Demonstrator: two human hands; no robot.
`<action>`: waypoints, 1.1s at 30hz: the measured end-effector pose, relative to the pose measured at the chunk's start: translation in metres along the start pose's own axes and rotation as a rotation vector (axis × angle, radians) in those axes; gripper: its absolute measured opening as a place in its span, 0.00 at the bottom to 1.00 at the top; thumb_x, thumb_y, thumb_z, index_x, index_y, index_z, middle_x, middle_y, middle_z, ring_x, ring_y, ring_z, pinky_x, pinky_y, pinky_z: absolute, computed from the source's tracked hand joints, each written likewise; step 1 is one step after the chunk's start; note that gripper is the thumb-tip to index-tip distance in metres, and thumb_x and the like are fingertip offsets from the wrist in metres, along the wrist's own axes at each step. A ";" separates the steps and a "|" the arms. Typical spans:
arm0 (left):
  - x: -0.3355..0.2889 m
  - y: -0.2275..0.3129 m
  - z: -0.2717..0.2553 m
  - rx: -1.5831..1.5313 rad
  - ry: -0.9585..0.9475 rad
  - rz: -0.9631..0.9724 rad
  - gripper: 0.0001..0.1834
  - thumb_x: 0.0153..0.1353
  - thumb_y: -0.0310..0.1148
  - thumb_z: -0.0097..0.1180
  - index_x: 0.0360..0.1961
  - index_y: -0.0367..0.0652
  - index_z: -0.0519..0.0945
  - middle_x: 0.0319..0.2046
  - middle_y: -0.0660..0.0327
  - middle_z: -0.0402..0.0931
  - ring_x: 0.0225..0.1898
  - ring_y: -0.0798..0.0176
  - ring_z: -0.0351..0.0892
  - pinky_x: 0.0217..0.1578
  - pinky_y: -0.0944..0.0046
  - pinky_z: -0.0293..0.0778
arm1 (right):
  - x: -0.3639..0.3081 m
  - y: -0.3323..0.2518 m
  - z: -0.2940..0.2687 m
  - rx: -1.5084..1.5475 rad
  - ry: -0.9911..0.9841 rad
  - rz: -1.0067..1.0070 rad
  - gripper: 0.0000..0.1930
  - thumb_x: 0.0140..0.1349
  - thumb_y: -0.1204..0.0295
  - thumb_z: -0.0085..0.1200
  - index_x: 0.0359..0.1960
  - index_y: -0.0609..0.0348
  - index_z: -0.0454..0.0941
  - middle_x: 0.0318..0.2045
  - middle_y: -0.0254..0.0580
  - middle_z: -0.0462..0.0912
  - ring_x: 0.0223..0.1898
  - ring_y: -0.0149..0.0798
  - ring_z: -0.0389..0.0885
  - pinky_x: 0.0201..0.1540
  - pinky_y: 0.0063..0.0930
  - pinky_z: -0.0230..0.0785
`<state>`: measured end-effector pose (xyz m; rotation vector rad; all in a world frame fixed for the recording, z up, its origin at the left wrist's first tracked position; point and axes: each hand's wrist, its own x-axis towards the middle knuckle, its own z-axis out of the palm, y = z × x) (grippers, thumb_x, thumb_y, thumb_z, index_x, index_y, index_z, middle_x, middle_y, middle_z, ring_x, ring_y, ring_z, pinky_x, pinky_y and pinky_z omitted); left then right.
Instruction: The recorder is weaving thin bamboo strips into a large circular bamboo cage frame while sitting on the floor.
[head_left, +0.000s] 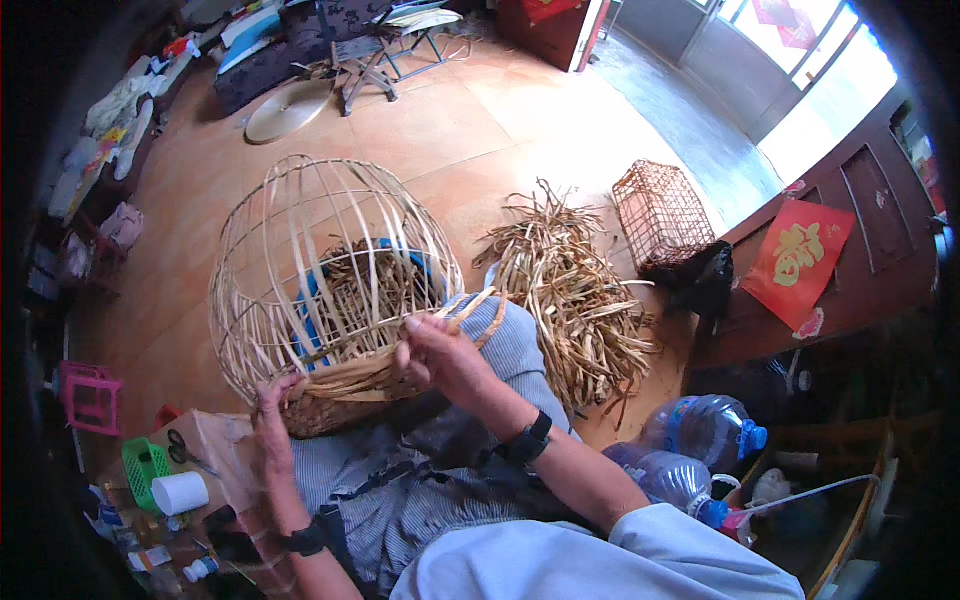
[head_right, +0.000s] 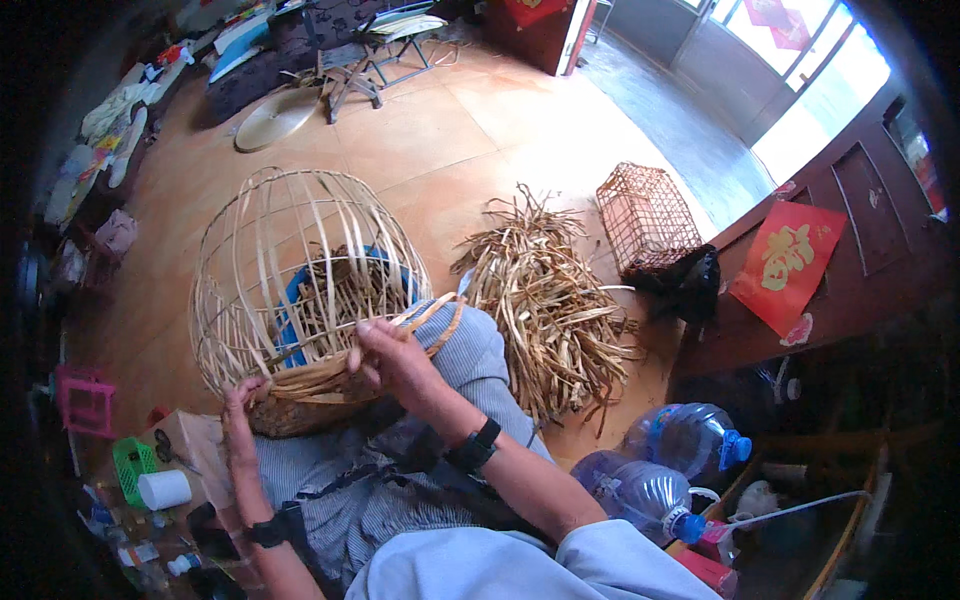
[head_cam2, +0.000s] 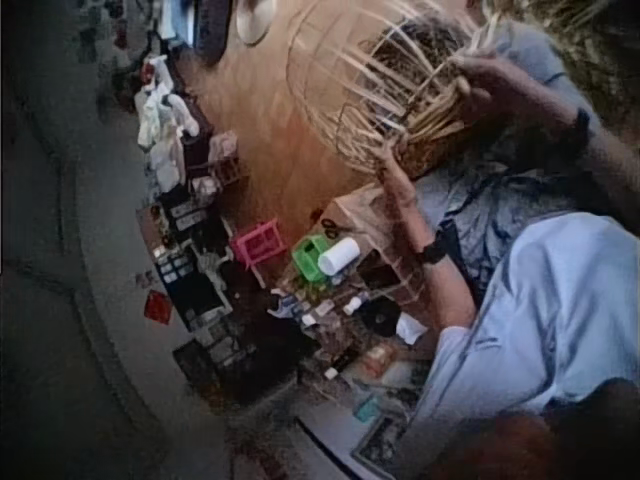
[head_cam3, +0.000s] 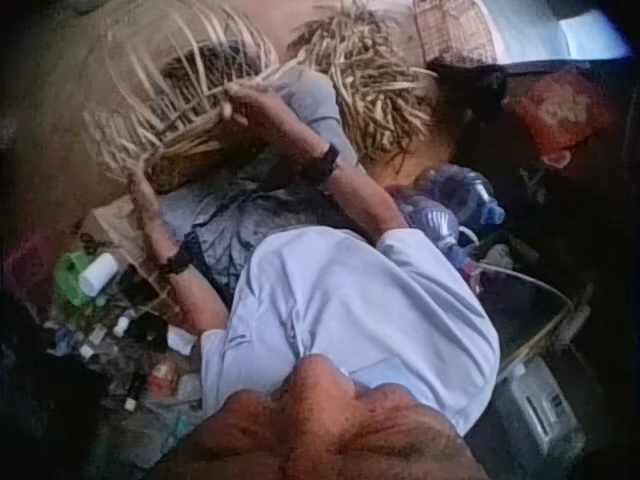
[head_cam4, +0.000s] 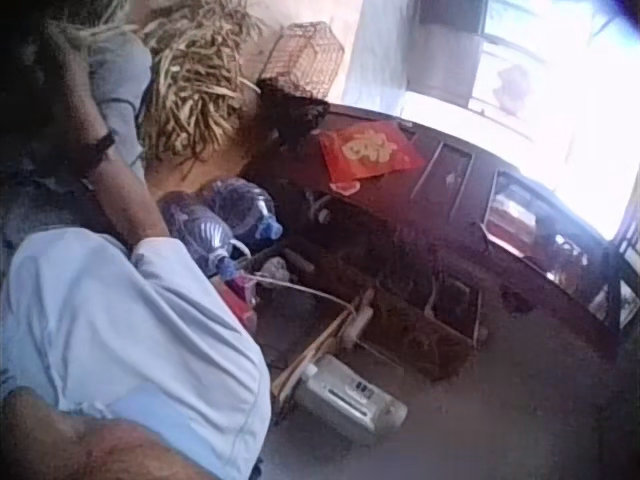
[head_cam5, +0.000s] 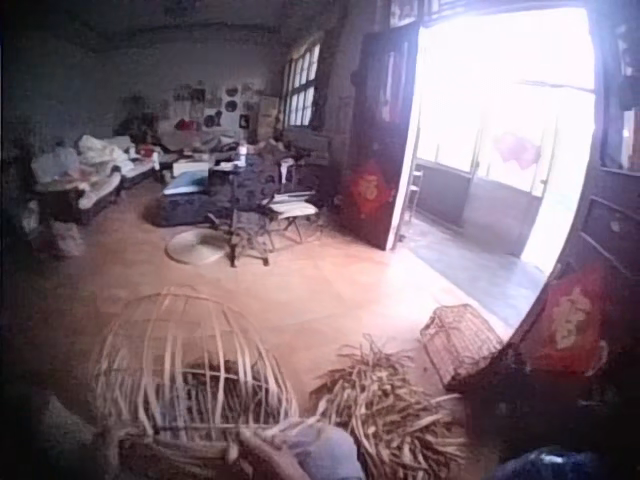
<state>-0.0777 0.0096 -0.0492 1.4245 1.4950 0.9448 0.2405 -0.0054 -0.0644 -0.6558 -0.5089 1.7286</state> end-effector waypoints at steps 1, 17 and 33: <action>0.001 -0.004 -0.009 -0.005 -0.084 0.059 0.44 0.83 0.65 0.28 0.57 0.36 0.86 0.55 0.55 0.85 0.60 0.56 0.80 0.70 0.55 0.66 | -0.006 -0.004 0.003 -0.213 -0.079 0.051 0.15 0.80 0.57 0.54 0.39 0.53 0.78 0.28 0.31 0.83 0.21 0.25 0.76 0.22 0.21 0.64; 0.002 0.002 -0.009 0.085 -0.059 0.021 0.43 0.81 0.67 0.33 0.59 0.38 0.84 0.59 0.53 0.82 0.65 0.54 0.75 0.72 0.54 0.63 | -0.121 -0.070 -0.286 -0.681 0.800 -0.020 0.19 0.79 0.56 0.55 0.42 0.63 0.85 0.33 0.43 0.89 0.35 0.34 0.90 0.35 0.30 0.80; 0.003 0.000 -0.016 0.119 -0.089 -0.002 0.41 0.82 0.64 0.36 0.62 0.35 0.82 0.61 0.52 0.81 0.67 0.54 0.75 0.74 0.54 0.62 | -0.150 0.019 -0.324 -1.708 0.643 0.219 0.10 0.65 0.68 0.60 0.43 0.55 0.90 0.41 0.58 0.88 0.46 0.62 0.87 0.50 0.53 0.80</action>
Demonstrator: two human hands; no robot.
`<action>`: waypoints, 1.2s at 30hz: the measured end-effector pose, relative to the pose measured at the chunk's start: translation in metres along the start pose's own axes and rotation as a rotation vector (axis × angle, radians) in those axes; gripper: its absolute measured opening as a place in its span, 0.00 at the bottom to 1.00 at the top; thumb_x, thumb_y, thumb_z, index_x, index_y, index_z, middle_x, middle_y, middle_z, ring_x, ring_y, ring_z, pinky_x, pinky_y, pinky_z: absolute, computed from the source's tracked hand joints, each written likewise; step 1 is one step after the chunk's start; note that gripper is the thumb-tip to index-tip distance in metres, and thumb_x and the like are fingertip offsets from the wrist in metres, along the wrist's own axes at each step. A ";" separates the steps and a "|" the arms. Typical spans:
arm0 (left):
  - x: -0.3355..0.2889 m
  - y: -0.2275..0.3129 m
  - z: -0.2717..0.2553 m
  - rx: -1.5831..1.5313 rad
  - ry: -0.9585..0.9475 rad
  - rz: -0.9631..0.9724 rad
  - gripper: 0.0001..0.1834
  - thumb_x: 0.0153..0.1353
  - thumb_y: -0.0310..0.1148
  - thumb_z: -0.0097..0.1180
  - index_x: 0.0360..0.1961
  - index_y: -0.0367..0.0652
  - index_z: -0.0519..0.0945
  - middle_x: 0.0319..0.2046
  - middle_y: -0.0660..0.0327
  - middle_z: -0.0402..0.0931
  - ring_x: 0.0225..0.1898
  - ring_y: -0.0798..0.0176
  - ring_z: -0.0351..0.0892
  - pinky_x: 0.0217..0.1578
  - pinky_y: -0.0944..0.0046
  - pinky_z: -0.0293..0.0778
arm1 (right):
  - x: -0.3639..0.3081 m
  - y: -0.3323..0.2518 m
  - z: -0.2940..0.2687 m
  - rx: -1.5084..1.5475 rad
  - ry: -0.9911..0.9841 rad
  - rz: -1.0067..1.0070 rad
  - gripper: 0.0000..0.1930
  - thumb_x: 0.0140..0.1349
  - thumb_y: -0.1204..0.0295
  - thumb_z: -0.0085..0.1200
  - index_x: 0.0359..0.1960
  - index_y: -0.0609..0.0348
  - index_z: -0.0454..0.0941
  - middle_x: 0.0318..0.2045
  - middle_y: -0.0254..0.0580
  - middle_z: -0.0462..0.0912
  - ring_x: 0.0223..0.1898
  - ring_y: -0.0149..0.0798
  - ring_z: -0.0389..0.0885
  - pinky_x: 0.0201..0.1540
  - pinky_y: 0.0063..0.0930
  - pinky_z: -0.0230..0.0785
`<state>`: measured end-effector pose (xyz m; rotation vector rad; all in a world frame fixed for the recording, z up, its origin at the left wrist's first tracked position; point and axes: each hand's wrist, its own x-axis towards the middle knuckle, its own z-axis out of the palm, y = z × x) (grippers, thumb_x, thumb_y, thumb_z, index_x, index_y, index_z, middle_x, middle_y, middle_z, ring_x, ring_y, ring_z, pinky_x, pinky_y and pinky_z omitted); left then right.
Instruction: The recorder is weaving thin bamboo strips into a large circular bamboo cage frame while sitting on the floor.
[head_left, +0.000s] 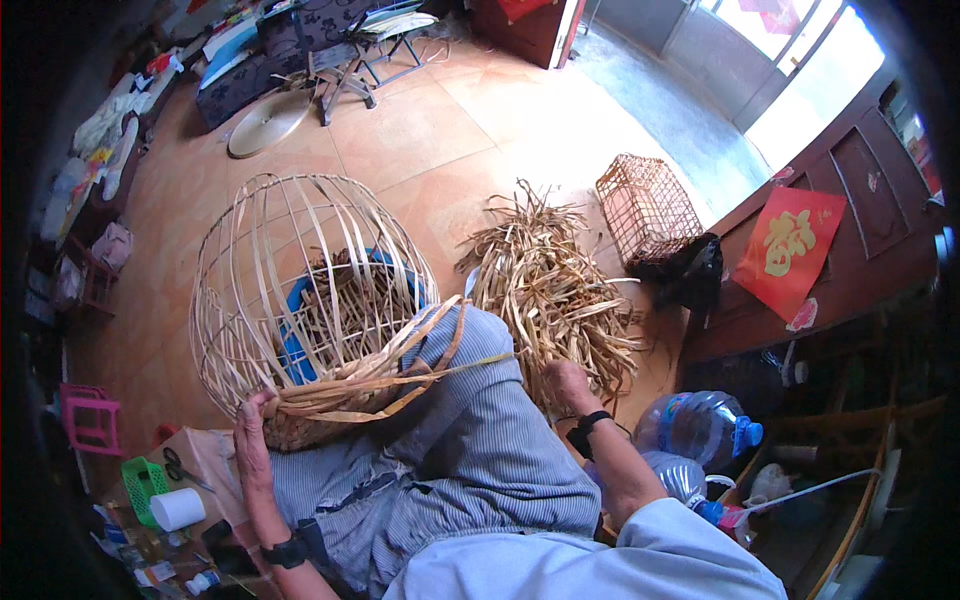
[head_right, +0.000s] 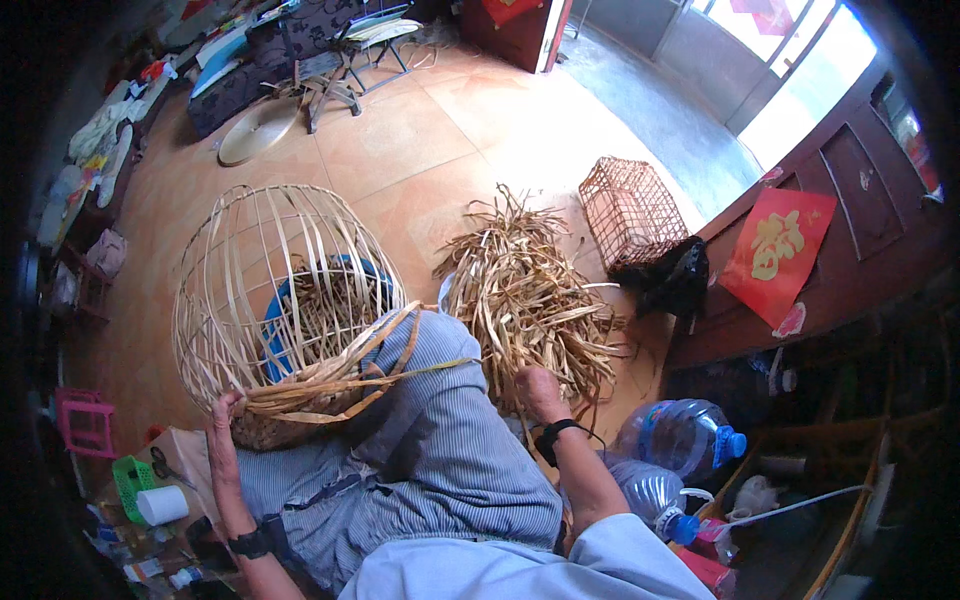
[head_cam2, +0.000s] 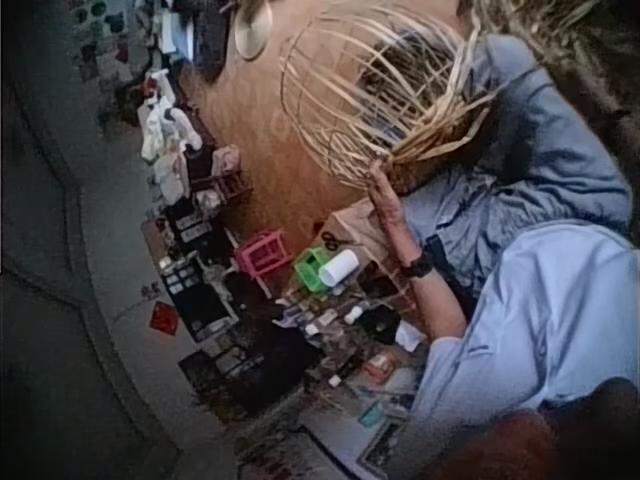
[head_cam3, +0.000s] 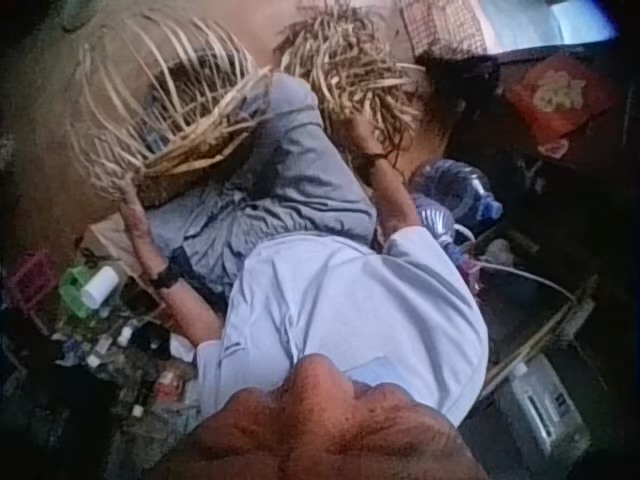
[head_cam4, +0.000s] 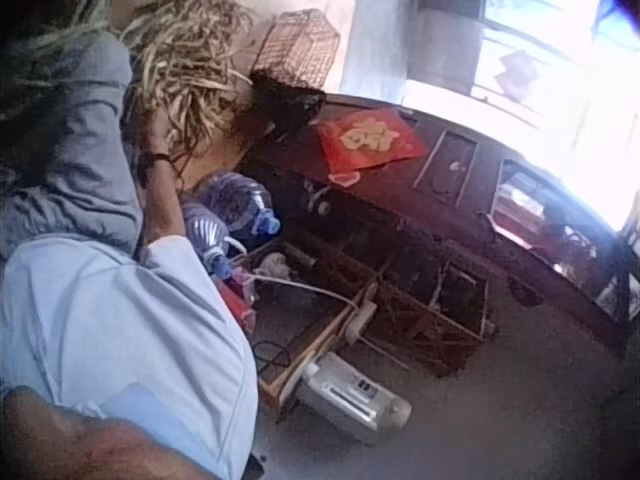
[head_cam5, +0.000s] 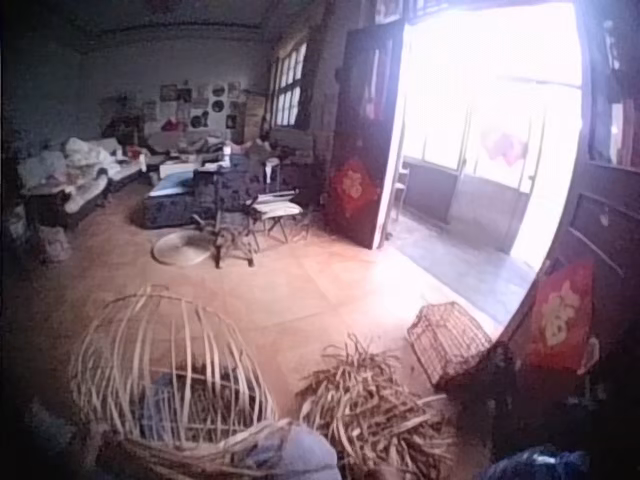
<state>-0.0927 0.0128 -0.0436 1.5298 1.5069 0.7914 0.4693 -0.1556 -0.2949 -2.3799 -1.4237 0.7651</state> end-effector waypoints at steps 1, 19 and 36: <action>-0.001 0.004 0.004 -0.012 0.004 0.000 0.41 0.82 0.64 0.36 0.62 0.34 0.82 0.61 0.52 0.81 0.67 0.54 0.75 0.73 0.54 0.62 | 0.002 0.010 -0.004 0.018 0.035 -0.049 0.11 0.64 0.69 0.61 0.44 0.54 0.90 0.40 0.58 0.89 0.43 0.62 0.88 0.48 0.52 0.80; -0.019 0.065 0.022 0.270 0.131 0.117 0.15 0.77 0.36 0.57 0.53 0.38 0.87 0.48 0.49 0.89 0.52 0.50 0.88 0.57 0.55 0.79 | -0.029 -0.112 -0.217 0.484 0.524 -0.396 0.06 0.68 0.78 0.64 0.36 0.65 0.78 0.37 0.36 0.71 0.38 0.31 0.71 0.41 0.26 0.67; -0.024 0.079 0.045 0.378 0.364 0.194 0.12 0.64 0.25 0.67 0.49 0.40 0.86 0.42 0.51 0.89 0.45 0.44 0.88 0.51 0.49 0.82 | -0.090 -0.388 -0.159 0.564 -0.236 -0.680 0.09 0.75 0.72 0.61 0.52 0.59 0.83 0.21 0.41 0.80 0.23 0.34 0.81 0.28 0.32 0.72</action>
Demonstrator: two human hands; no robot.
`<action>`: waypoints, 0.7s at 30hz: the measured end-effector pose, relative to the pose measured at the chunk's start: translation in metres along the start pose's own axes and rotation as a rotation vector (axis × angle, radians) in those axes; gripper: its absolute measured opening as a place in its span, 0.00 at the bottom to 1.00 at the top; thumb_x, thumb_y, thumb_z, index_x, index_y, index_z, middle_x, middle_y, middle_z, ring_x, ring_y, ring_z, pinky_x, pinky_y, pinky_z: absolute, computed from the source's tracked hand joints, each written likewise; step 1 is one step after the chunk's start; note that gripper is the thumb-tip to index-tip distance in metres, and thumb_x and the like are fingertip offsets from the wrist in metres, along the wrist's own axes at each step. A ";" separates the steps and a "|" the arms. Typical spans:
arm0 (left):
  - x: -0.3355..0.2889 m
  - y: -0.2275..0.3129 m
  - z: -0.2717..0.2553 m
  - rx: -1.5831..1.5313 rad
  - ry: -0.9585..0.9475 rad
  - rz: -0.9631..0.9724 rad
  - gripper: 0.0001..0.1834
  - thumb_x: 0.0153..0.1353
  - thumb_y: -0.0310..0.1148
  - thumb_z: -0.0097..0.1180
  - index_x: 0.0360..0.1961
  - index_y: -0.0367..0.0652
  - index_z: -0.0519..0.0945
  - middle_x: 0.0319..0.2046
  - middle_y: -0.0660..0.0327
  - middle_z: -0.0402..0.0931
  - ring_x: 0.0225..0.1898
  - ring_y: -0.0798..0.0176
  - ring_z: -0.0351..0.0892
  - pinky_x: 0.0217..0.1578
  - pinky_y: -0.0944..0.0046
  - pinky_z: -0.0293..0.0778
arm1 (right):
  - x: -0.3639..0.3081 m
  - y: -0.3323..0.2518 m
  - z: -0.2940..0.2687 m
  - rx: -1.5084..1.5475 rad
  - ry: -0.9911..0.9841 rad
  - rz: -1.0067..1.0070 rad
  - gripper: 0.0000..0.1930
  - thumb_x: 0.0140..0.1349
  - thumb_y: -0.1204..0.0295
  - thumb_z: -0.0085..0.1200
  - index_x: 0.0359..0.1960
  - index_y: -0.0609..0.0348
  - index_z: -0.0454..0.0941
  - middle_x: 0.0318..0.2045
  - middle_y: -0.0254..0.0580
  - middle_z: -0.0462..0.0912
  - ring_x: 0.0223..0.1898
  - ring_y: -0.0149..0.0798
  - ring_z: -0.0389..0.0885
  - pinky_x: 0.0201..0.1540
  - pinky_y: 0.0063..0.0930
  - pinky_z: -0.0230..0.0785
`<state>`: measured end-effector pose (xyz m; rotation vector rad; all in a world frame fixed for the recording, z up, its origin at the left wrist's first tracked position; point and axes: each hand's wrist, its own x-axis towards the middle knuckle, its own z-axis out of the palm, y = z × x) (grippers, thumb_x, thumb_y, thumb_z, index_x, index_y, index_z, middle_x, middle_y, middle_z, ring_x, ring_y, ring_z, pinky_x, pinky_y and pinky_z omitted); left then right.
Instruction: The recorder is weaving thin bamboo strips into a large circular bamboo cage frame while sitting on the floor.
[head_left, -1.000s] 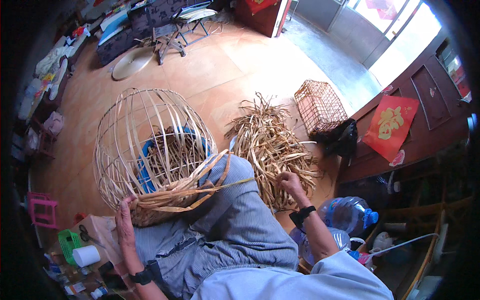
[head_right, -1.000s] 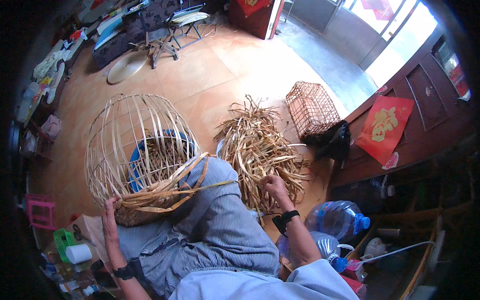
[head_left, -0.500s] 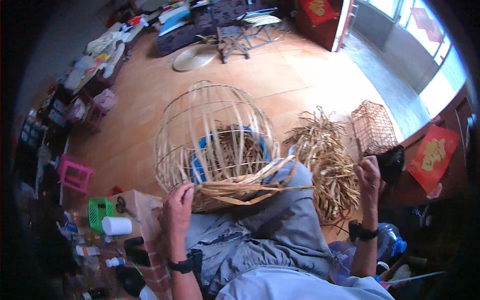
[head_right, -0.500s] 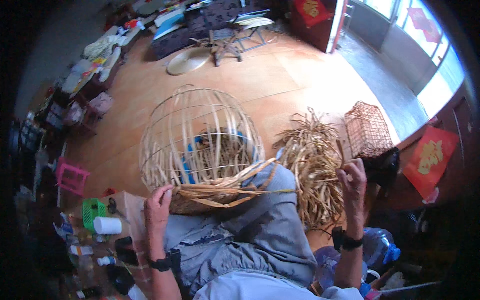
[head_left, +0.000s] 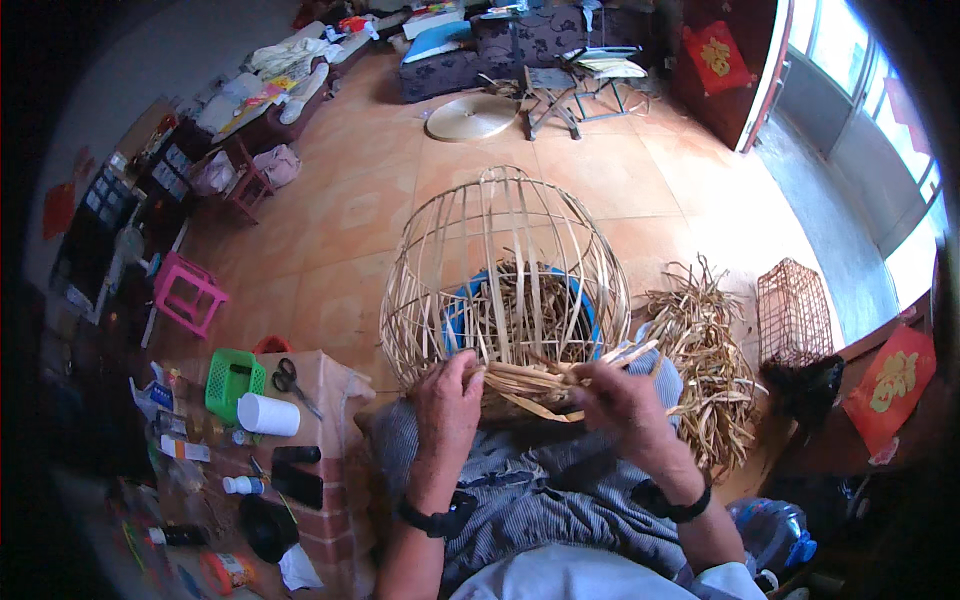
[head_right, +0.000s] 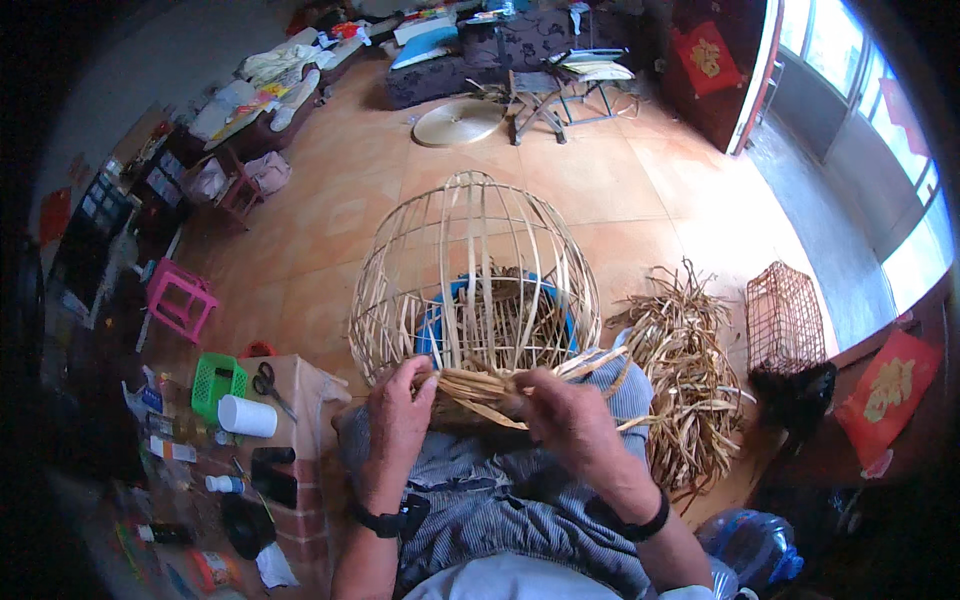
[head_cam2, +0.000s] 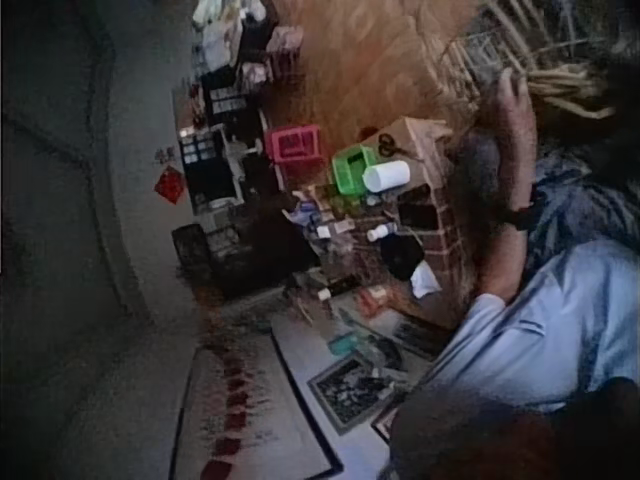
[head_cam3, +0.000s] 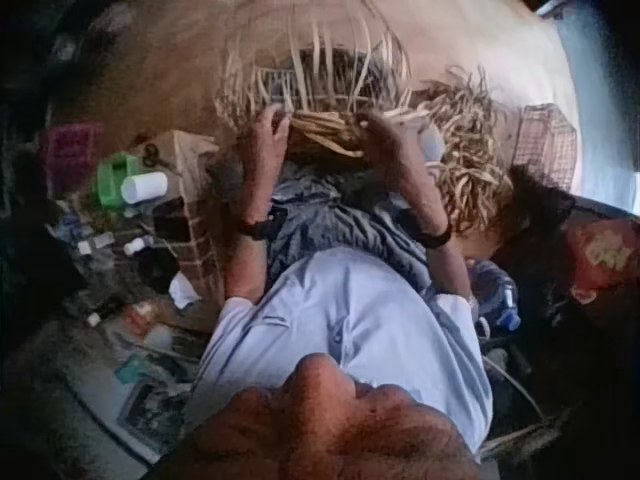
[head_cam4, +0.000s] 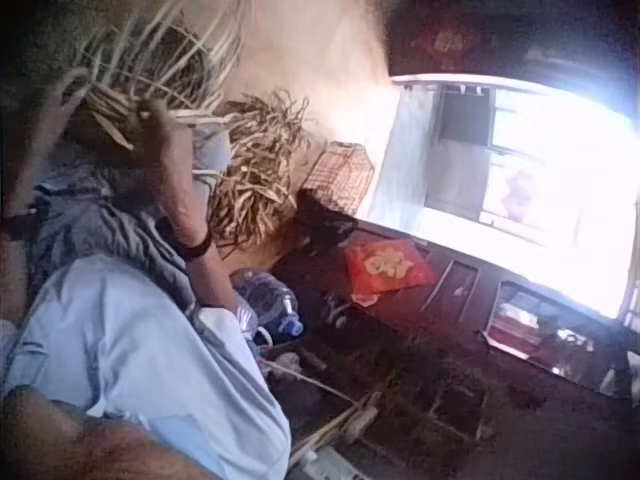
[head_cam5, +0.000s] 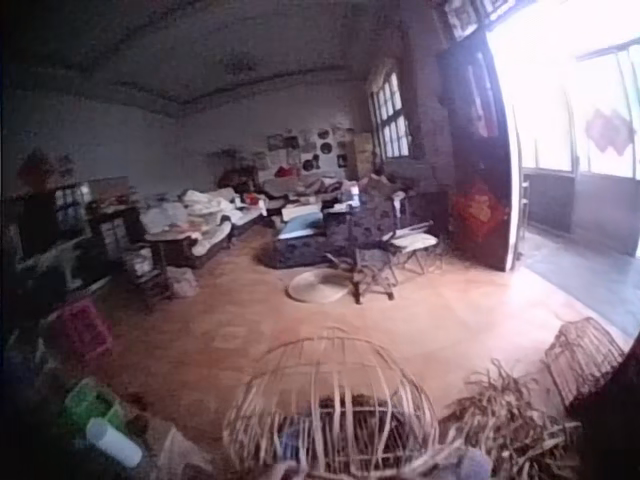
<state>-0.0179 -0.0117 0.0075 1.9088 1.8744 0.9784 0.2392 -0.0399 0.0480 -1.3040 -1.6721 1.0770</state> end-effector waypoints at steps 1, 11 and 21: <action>0.001 -0.001 0.003 -0.022 -0.017 -0.007 0.12 0.64 0.26 0.67 0.49 0.40 0.86 0.43 0.51 0.89 0.46 0.45 0.89 0.51 0.49 0.82 | 0.005 -0.001 0.012 -0.063 -0.030 0.020 0.07 0.75 0.71 0.61 0.49 0.59 0.84 0.21 0.45 0.81 0.23 0.40 0.84 0.27 0.36 0.72; 0.008 -0.006 0.015 -0.295 -0.082 -0.194 0.08 0.69 0.27 0.65 0.47 0.40 0.86 0.39 0.52 0.90 0.41 0.51 0.91 0.45 0.55 0.83 | 0.046 0.004 0.047 -0.253 0.040 -0.127 0.08 0.73 0.68 0.62 0.39 0.59 0.81 0.24 0.60 0.82 0.29 0.65 0.85 0.29 0.50 0.74; 0.012 -0.011 0.022 -0.237 -0.067 -0.203 0.04 0.67 0.26 0.64 0.42 0.40 0.84 0.34 0.49 0.88 0.40 0.45 0.91 0.41 0.50 0.83 | 0.056 0.014 0.076 -0.559 -0.039 -0.092 0.11 0.73 0.65 0.59 0.38 0.60 0.81 0.25 0.61 0.84 0.31 0.65 0.86 0.33 0.56 0.77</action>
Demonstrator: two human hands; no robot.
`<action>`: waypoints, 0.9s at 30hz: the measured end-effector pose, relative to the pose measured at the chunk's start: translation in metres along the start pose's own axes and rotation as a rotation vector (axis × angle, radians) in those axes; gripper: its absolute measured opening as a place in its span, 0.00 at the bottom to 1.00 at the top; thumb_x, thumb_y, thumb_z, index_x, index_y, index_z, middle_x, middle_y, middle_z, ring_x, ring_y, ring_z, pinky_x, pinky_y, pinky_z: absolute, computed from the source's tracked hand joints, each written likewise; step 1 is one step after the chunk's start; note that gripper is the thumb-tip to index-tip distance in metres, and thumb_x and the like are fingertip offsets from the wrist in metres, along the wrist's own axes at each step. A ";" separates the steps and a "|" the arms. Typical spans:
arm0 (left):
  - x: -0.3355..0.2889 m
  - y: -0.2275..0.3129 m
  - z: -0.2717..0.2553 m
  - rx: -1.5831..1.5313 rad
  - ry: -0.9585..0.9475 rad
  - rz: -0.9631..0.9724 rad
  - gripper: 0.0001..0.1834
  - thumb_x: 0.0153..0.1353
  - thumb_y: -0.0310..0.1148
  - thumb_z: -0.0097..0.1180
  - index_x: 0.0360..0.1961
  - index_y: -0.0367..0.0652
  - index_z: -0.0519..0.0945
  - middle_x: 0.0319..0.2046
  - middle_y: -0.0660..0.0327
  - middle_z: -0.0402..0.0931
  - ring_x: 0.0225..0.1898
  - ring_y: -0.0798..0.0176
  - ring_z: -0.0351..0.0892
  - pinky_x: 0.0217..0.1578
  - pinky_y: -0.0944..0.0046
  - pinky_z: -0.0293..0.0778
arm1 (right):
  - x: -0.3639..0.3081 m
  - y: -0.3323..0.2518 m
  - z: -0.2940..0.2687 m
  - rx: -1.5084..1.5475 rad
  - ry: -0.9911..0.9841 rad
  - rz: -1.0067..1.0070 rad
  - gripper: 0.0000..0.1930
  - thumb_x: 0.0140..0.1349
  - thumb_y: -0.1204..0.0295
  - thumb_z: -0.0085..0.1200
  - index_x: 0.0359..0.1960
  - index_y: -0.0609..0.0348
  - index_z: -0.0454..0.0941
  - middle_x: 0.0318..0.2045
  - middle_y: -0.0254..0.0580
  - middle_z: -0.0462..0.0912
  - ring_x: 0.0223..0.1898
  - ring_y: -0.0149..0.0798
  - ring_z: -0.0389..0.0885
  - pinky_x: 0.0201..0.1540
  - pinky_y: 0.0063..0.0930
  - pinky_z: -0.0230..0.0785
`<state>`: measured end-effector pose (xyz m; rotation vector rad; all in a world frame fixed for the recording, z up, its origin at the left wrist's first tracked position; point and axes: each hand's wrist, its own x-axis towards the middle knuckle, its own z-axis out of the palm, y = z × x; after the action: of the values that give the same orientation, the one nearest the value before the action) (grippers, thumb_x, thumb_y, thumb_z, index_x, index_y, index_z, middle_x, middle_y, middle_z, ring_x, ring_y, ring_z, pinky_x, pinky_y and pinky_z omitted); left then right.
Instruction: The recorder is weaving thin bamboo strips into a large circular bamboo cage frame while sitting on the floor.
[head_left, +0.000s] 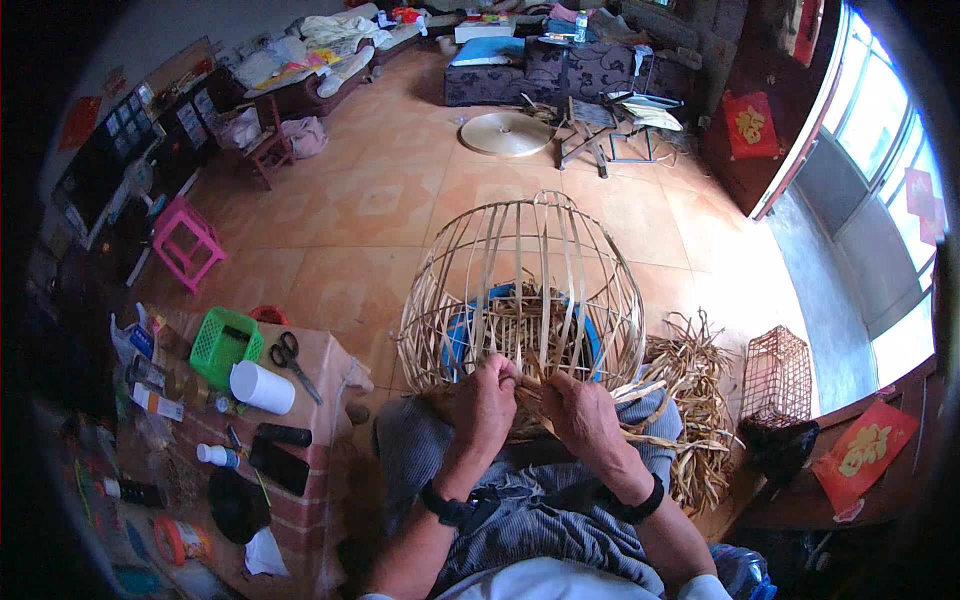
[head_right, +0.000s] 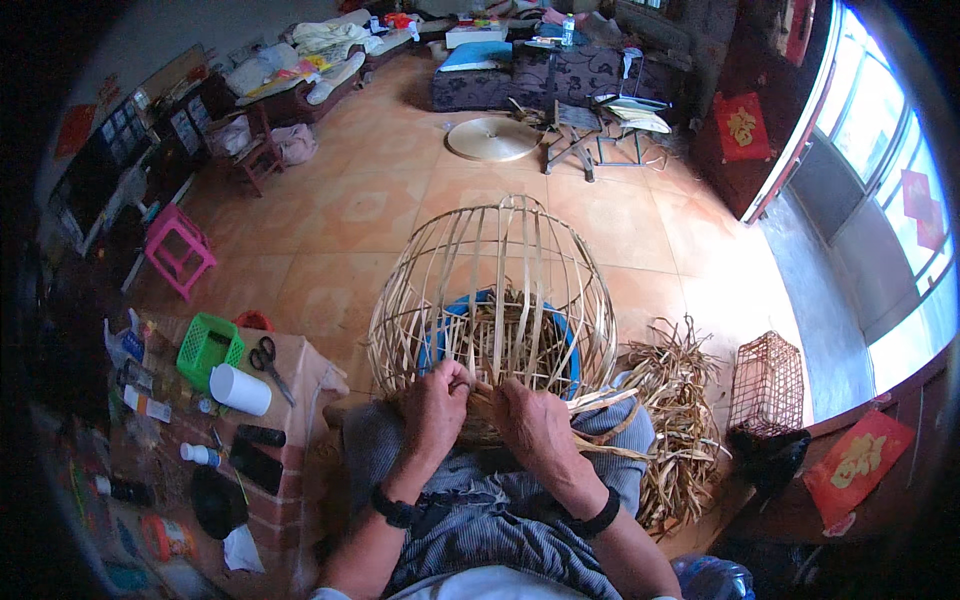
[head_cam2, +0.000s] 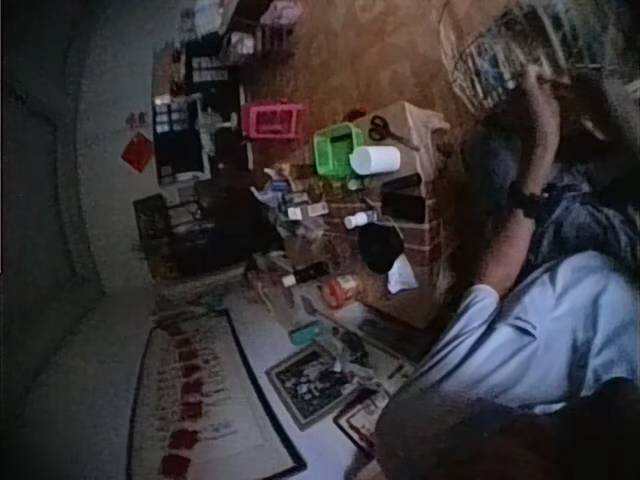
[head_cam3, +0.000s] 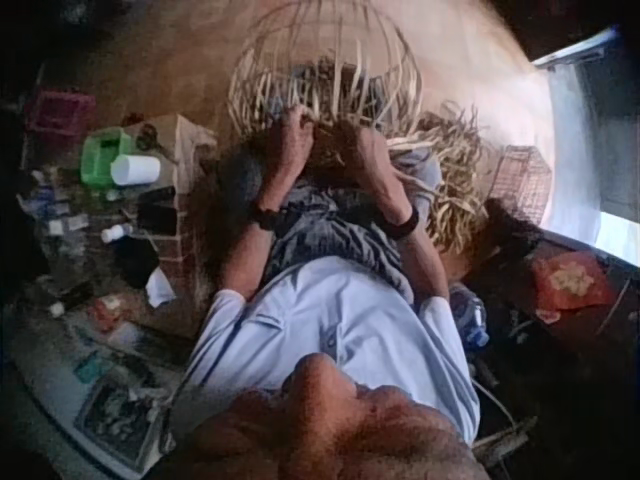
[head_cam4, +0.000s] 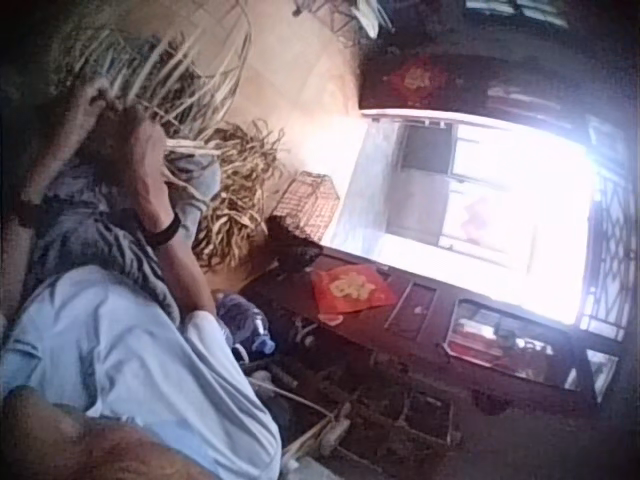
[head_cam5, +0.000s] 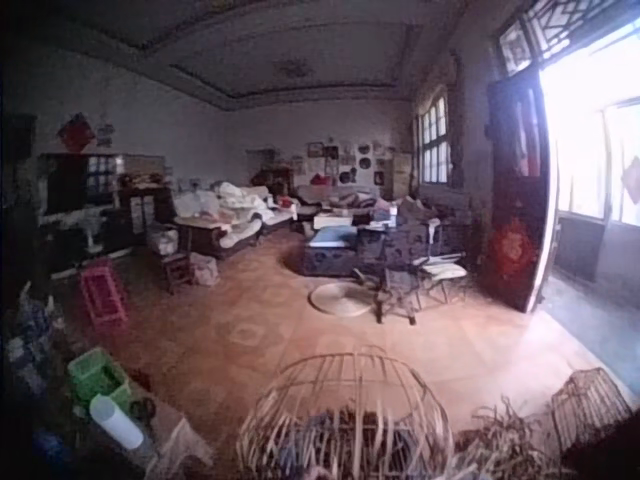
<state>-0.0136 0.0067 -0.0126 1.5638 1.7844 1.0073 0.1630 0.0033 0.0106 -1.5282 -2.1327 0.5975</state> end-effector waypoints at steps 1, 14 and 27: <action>0.000 -0.003 0.001 -0.004 0.005 0.007 0.04 0.68 0.26 0.64 0.42 0.40 0.83 0.34 0.49 0.88 0.39 0.44 0.90 0.41 0.49 0.83 | 0.001 0.001 0.001 0.024 -0.023 -0.022 0.12 0.73 0.65 0.58 0.38 0.61 0.81 0.26 0.61 0.83 0.31 0.65 0.86 0.33 0.55 0.77; 0.007 -0.008 -0.007 -0.188 -0.088 0.040 0.27 0.68 0.20 0.63 0.68 0.43 0.76 0.44 0.49 0.90 0.47 0.52 0.91 0.48 0.55 0.83 | 0.040 0.017 -0.016 0.411 -0.339 0.033 0.18 0.78 0.61 0.50 0.38 0.67 0.79 0.27 0.50 0.80 0.30 0.51 0.80 0.32 0.41 0.72; 0.018 -0.004 -0.023 -0.004 -0.206 0.107 0.24 0.67 0.22 0.64 0.64 0.42 0.79 0.43 0.44 0.90 0.47 0.45 0.92 0.47 0.52 0.84 | 0.046 0.028 -0.005 0.200 -0.244 -0.165 0.19 0.78 0.60 0.49 0.40 0.68 0.78 0.29 0.62 0.81 0.33 0.69 0.78 0.39 0.51 0.73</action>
<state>-0.0375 0.0205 -0.0020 1.7096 1.5725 0.8627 0.1738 0.0556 0.0037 -1.2114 -2.2695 0.9472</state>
